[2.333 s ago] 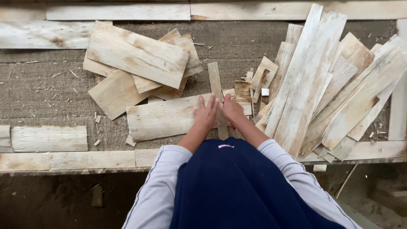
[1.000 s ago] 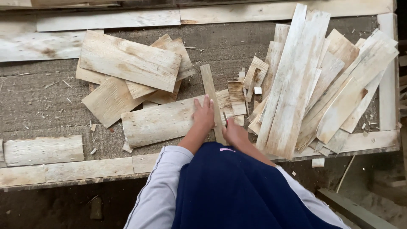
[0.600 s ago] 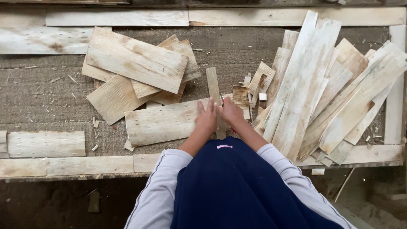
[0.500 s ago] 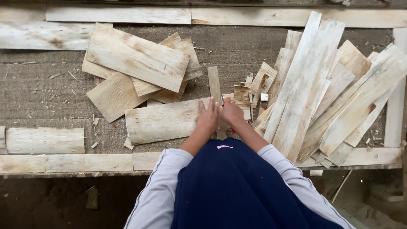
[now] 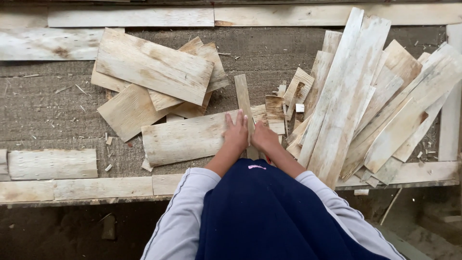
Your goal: The person uses a red utility knife to scrape the surface of multiple wooden planks on a workbench. They repeatedly pick up planks, scrape them, and place them back down, handling each piece individually.
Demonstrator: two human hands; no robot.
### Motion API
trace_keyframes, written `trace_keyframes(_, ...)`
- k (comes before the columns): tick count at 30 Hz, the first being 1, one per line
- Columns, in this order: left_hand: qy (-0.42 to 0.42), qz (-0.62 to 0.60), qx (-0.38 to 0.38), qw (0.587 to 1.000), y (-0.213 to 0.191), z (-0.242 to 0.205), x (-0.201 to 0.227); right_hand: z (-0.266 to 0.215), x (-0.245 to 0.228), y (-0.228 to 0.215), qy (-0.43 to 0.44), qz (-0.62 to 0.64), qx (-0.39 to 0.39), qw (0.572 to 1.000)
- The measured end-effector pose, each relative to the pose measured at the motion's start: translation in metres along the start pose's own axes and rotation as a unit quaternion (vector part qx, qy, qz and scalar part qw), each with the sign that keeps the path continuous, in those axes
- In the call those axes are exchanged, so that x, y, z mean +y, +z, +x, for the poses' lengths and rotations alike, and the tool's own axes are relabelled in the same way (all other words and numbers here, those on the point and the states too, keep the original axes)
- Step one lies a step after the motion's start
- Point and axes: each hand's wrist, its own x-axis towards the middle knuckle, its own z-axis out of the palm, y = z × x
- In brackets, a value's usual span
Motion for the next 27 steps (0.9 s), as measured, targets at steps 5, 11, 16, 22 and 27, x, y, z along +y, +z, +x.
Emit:
trace_keyframes(5, -0.005, 0.009, -0.003, 1.000, -0.012, -0.010, 0.004, -0.039, 0.009, 0.020, 0.019, -0.011, -0.022, 1.000)
trace_keyframes(11, 0.003, 0.019, -0.011, 1.000, -0.028, -0.023, 0.007, -0.072, 0.018, 0.036, 0.043, -0.005, -0.035, 0.998)
trace_keyframes(16, 0.005, 0.014, -0.019, 1.000, -0.031, -0.023, 0.006, -0.085, 0.021, 0.047, 0.054, -0.014, -0.049, 0.997)
trace_keyframes(22, -0.001, 0.003, -0.009, 1.000, -0.026, -0.027, 0.006, -0.073, 0.050, 0.078, 0.067, -0.023, -0.064, 0.995)
trace_keyframes(27, 0.009, 0.007, 0.005, 1.000, -0.022, -0.021, 0.003, -0.076, -0.003, -0.001, 0.057, -0.004, 0.027, 0.998)
